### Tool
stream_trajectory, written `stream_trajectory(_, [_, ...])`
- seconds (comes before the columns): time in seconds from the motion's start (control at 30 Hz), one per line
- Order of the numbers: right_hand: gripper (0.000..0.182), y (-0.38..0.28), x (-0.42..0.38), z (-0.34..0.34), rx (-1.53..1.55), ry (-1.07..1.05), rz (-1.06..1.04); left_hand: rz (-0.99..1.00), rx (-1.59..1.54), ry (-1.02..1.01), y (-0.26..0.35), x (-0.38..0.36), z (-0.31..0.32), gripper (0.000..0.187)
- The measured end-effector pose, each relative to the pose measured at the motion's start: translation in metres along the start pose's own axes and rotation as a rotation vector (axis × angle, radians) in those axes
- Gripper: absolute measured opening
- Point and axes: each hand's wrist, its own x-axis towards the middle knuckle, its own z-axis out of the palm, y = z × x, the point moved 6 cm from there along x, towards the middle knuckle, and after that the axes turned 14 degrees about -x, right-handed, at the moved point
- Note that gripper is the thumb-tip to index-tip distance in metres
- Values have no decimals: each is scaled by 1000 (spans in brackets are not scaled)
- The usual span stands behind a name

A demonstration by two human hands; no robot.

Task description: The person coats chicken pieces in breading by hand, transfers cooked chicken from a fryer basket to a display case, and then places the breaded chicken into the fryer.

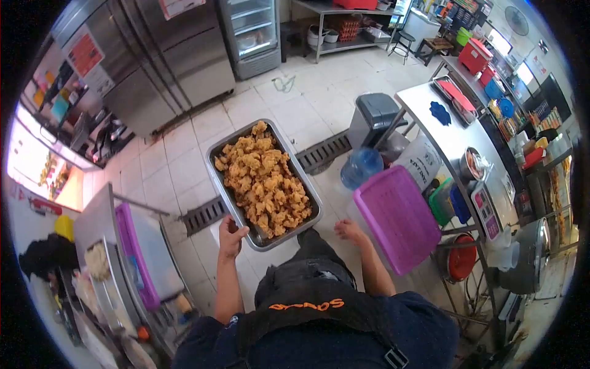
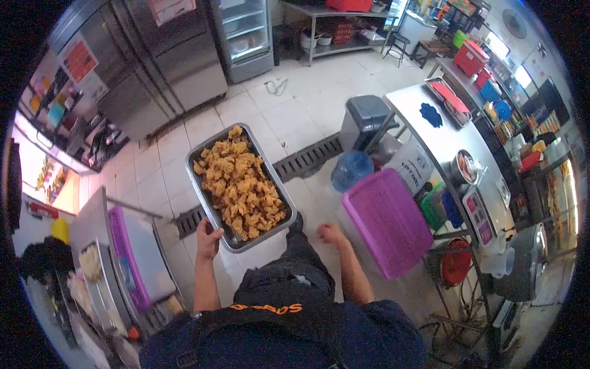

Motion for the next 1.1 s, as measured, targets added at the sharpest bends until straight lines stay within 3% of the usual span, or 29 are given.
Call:
stream_trajectory(0.03, [15, 3, 26, -10, -79, 15, 32, -14, -2, 2, -5, 28, -2, 40])
stream_trajectory(0.1, [10, 53, 115, -38, -451, 61, -282, 10, -25, -24, -9, 75, 17, 43])
stream_trajectory(0.17, [13, 67, 145, -59, -316, 4, -137, -2, -79, -16, -16, 134, 34, 44])
stream_trajectory(0.23, [16, 60, 106, -78, 569, 129, -165, -55, -92, -37, -22, 187, 51, 44])
stream_trajectory(0.3, [27, 20, 95, -94, 581, 382, 200, -91, -39, -45, -26, 246, 62, 45])
stream_trajectory(0.33, [27, 19, 132, -91, 604, 366, 192, -49, -25, -56, -30, 272, 63, 45])
stream_trajectory(0.47, [14, -146, 292, -166, -1144, 182, -305, -112, 83, -43, -30, 366, 101, 42])
stream_trajectory(0.5, [12, -127, 303, -161, -1584, 66, -456, -136, 98, -63, -36, 392, 101, 42])
stream_trajectory(0.53, [14, -156, 326, -188, -732, 86, -348, -123, 71, -84, -38, 415, 112, 41])
stream_trajectory(0.57, [20, -228, 295, -193, -22, 72, -97, -104, 42, -113, -41, 441, 125, 41])
stream_trajectory(0.63, [34, -356, 266, -201, 364, -63, -269, -120, 31, -135, -52, 496, 139, 39])
stream_trajectory(0.7, [60, -444, 259, -215, 663, -422, -507, -138, 21, -184, -62, 557, 164, 37])
stream_trajectory(0.73, [60, -473, 265, -227, 668, -404, -517, -159, 15, -204, -66, 586, 178, 35])
stream_trajectory(0.8, [76, -516, 263, -242, 600, -434, -717, -182, 116, -228, -76, 633, 172, 36])
stream_trajectory(0.83, [86, -501, 306, -260, 405, -336, -615, -186, 215, -268, -87, 666, 183, 36])
stream_trajectory(0.9, [72, -552, 297, -280, 435, -242, -704, -206, 123, -358, -92, 716, 238, 38])
stream_trajectory(1.03, [73, -599, 313, -316, 526, 2, -703, -283, 132, -501, -128, 810, 275, 41])
stream_trajectory(1.1, [69, -591, 350, -342, 734, 128, -723, -365, 124, -527, -152, 850, 310, 41])
